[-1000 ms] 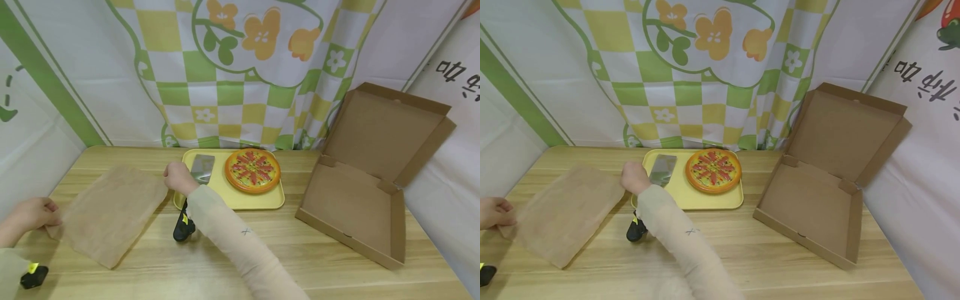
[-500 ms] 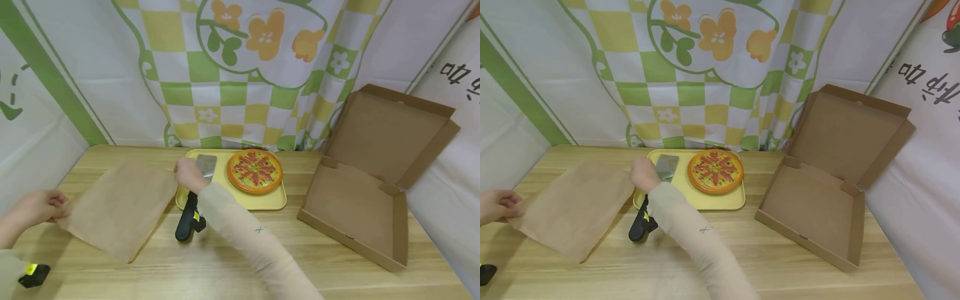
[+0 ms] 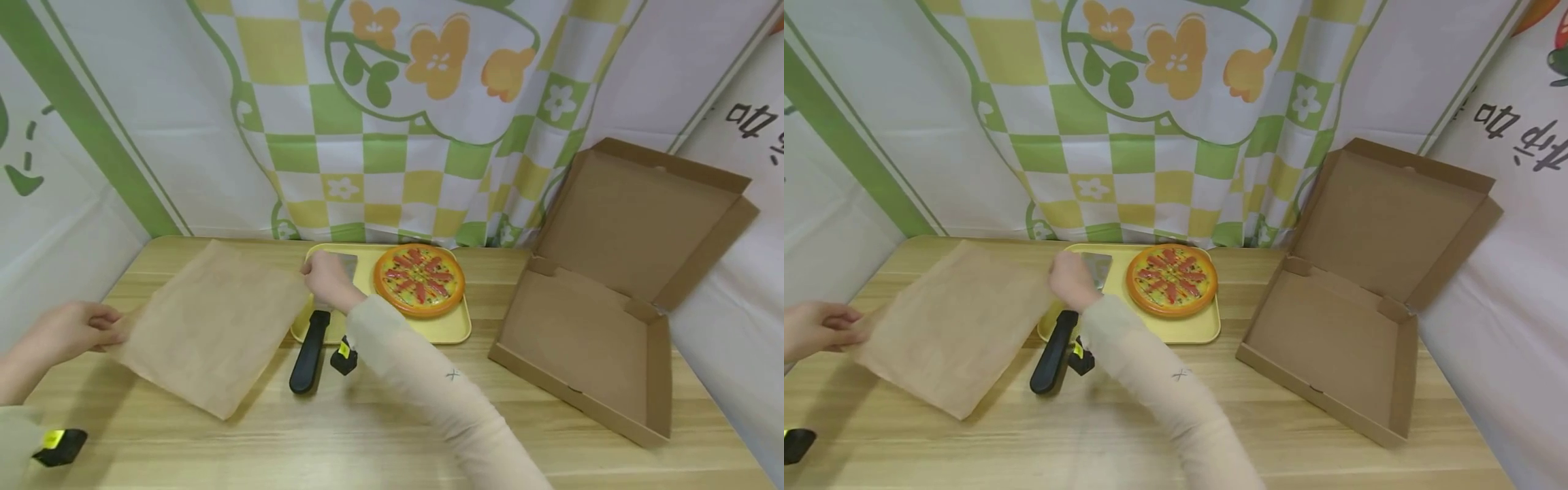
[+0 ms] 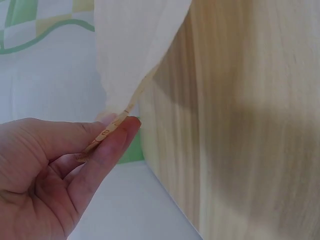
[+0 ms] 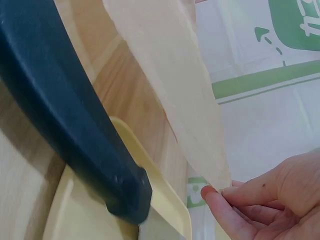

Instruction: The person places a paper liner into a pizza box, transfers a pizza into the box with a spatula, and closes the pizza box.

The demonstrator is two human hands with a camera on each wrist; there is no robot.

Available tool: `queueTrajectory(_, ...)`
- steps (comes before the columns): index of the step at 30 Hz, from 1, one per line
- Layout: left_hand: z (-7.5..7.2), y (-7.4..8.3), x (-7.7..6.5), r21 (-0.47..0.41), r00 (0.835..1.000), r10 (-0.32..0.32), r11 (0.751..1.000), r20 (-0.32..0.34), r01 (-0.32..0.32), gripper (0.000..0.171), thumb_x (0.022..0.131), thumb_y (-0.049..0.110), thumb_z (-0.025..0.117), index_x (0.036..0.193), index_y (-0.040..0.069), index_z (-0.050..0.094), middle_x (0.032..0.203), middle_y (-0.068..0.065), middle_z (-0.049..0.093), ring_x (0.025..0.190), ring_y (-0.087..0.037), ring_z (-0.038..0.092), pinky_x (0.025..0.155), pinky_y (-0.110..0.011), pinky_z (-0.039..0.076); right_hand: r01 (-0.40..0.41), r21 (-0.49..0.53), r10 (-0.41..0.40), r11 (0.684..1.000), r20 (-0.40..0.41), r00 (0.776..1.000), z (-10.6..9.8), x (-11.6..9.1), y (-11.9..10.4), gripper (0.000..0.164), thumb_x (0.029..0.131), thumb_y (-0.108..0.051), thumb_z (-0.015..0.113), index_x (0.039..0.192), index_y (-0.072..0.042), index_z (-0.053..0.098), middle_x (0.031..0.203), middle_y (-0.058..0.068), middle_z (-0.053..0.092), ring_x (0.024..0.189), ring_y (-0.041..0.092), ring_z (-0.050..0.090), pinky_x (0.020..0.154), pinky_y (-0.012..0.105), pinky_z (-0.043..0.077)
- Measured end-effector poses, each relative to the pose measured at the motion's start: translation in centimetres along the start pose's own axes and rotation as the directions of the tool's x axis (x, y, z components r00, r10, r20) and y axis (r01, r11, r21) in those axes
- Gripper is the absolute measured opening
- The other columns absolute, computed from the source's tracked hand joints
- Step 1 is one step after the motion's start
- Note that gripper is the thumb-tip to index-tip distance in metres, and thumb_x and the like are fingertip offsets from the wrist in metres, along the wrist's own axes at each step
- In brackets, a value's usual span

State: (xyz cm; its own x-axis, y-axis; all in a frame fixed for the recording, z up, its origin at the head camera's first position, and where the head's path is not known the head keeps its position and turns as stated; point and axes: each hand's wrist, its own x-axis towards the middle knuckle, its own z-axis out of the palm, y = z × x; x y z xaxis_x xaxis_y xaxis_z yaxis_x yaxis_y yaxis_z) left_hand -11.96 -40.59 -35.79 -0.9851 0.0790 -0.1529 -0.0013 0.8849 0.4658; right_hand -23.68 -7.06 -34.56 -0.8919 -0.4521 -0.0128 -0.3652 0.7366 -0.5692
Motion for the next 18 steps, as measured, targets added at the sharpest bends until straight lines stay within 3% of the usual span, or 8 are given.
queueTrajectory(8,-0.1,1.5,0.4,0.008,1.000,0.013,1.000,-0.002,-0.013,0.046,0.082,0.013,0.066,0.103,-0.025,0.048,0.086,-0.028,0.062,0.062,-0.011,0.062,0.057,-0.028,0.052,0.004,-0.005,-0.004,1.000,-0.049,0.999,-1.6,-0.5,1.5,0.023,0.087,-0.002,0.052,0.100,-0.006,0.071,0.102,0.005,0.067,0.096,0.017,0.061,0.078,0.023,0.048)
queueTrajectory(18,0.2,3.1,1.2,-0.025,0.998,0.062,0.998,-0.014,-0.062,0.049,0.083,0.017,0.067,0.106,-0.023,0.050,0.089,-0.026,0.063,0.065,0.006,0.054,0.059,-0.022,0.050,-0.039,0.109,0.049,0.993,-0.096,0.994,-3.3,-0.8,3.3,0.017,0.083,-0.006,0.059,0.093,-0.007,0.072,0.093,0.007,0.069,0.086,0.018,0.062,0.068,0.020,0.047)
